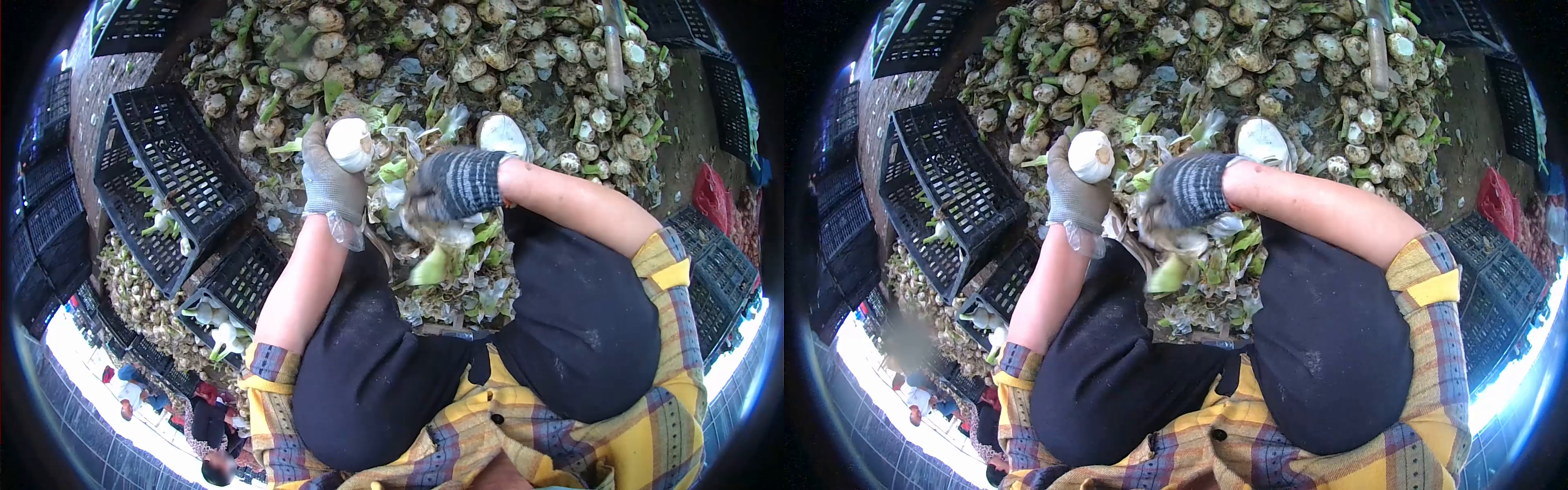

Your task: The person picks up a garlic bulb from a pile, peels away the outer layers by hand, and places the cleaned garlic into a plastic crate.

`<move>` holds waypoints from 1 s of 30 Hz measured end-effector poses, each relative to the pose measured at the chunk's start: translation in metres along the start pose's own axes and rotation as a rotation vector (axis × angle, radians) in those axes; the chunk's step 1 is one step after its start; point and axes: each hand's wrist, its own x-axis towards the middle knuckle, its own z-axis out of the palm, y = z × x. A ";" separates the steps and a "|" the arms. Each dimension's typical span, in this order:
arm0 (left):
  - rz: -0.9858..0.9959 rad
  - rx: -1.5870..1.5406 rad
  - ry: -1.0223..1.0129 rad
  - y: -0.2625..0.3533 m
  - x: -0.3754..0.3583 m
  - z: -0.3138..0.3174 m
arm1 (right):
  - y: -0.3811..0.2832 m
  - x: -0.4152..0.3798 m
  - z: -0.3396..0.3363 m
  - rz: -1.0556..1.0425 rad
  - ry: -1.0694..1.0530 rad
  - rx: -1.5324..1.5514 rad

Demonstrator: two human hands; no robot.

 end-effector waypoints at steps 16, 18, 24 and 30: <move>0.102 0.323 -0.259 0.006 0.012 -0.041 | -0.008 0.004 0.004 -0.345 -0.116 0.364; 0.072 0.251 -0.231 0.030 -0.013 -0.048 | 0.001 0.002 0.007 -0.165 0.072 0.311; 0.187 0.075 -0.055 0.081 -0.086 -0.183 | 0.051 -0.012 0.012 0.081 0.286 0.213; 0.485 0.457 0.485 0.088 -0.195 -0.389 | 0.069 -0.041 0.013 0.431 0.300 0.565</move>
